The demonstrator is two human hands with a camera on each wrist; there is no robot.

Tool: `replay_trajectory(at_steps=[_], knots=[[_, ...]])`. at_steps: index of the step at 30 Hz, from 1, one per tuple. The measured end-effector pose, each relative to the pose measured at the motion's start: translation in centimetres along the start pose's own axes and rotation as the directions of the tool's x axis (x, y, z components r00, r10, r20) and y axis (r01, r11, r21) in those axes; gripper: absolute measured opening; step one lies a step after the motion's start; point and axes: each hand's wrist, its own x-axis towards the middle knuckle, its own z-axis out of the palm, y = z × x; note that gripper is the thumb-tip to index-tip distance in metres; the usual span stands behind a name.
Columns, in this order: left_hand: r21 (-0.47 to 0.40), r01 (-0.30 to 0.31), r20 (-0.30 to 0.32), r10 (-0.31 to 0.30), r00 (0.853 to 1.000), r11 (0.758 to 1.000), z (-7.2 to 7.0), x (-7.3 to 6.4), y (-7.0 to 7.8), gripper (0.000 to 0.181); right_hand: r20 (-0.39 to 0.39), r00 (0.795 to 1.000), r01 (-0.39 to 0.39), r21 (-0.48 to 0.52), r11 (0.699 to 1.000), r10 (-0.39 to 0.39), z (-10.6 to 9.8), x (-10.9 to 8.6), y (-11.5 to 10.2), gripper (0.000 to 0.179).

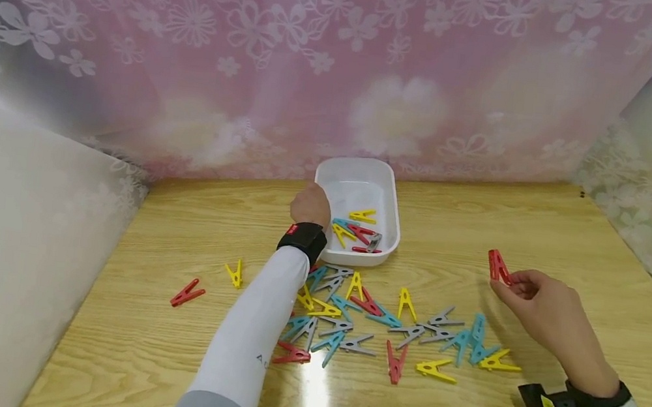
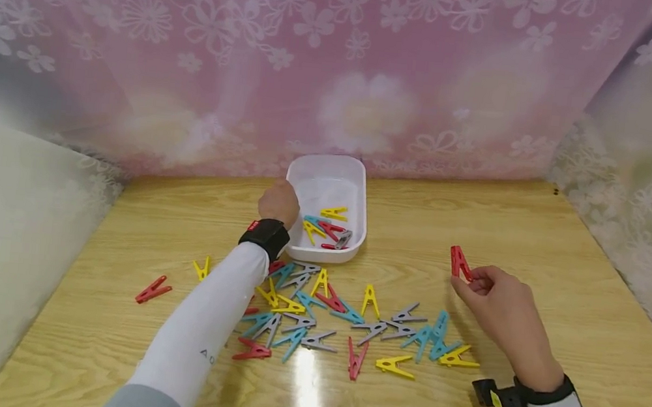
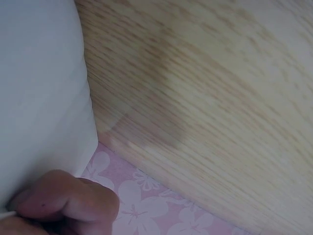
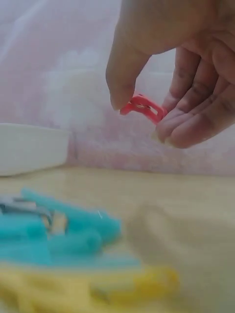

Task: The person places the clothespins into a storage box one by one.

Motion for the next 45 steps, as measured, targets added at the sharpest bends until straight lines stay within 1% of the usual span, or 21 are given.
replay_trajectory(at_steps=[4, 9, 13, 17, 20, 23, 25, 26, 30, 32, 38, 41, 45], knots=[[0.005, -0.01, -0.007, 0.01, 1.0, 1.0, 0.2, -0.3, 0.6, 0.031, -0.013, 0.998, 0.059, 0.021, 0.998, -0.058, -0.3, 1.3, -1.7, 0.057], [0.019, -0.033, 0.005, 0.033, 0.999, 0.999, 0.4, -0.6, 1.2, 0.031, -0.021, 0.991, 0.13, 0.045, 0.991, -0.129, 0.0, 3.0, -4.3, 0.052], [0.021, -0.04, 0.008, 0.04, 0.999, 0.999, 0.6, -0.7, 1.6, 0.029, -0.004, 0.984, 0.179, 0.081, 0.98, -0.18, 0.7, 4.6, -6.6, 0.049], [0.015, -0.045, 0.023, 0.045, 0.999, 0.999, 0.6, -0.9, 2.1, 0.028, 0.019, 0.978, 0.206, 0.094, 0.974, -0.209, 1.4, 5.7, -8.8, 0.044], [0.003, -0.047, 0.036, 0.047, 0.998, 0.999, 0.6, -1.0, 2.4, 0.029, 0.064, 0.974, 0.209, 0.107, 0.972, -0.216, 1.9, 6.4, -10.1, 0.048], [-0.006, -0.045, 0.034, 0.046, 0.998, 0.999, 0.7, -1.1, 2.6, 0.03, 0.121, 0.967, 0.212, 0.112, 0.971, -0.225, 2.5, 6.8, -10.8, 0.062], [0.0, -0.048, 0.029, 0.048, 0.998, 0.999, 0.7, -1.0, 2.7, 0.03, 0.135, 0.965, 0.212, 0.103, 0.972, -0.225, 2.7, 6.8, -10.7, 0.067], [0.001, -0.048, 0.027, 0.048, 0.998, 0.999, 0.7, -1.0, 2.7, 0.029, 0.13, 0.965, 0.217, 0.1, 0.971, -0.229, 2.8, 6.7, -10.6, 0.067], [0.004, -0.047, 0.014, 0.047, 0.999, 0.999, 0.9, -0.7, 2.4, 0.028, 0.078, 0.969, 0.226, 0.1, 0.969, -0.234, 2.7, 6.1, -9.5, 0.056], [0.0, -0.046, 0.007, 0.046, 0.999, 0.999, 0.9, -0.5, 2.1, 0.027, 0.066, 0.97, 0.227, 0.11, 0.968, -0.235, 2.6, 5.8, -8.9, 0.053], [0.007, -0.049, 0.002, 0.049, 0.999, 0.999, 0.7, 0.0, 1.0, 0.027, 0.081, 0.974, 0.202, 0.119, 0.972, -0.212, 2.4, 4.8, -6.1, 0.046], [0.01, -0.041, -0.015, 0.042, 0.999, 0.999, 0.5, 0.1, 0.5, 0.028, 0.077, 0.973, 0.207, 0.103, 0.973, -0.215, 2.2, 4.4, -4.4, 0.044], [0.016, -0.027, -0.021, 0.028, 0.999, 0.999, 0.2, 0.3, -0.2, 0.029, 0.08, 0.97, 0.222, 0.085, 0.971, -0.229, 2.0, 3.9, -2.5, 0.044]])
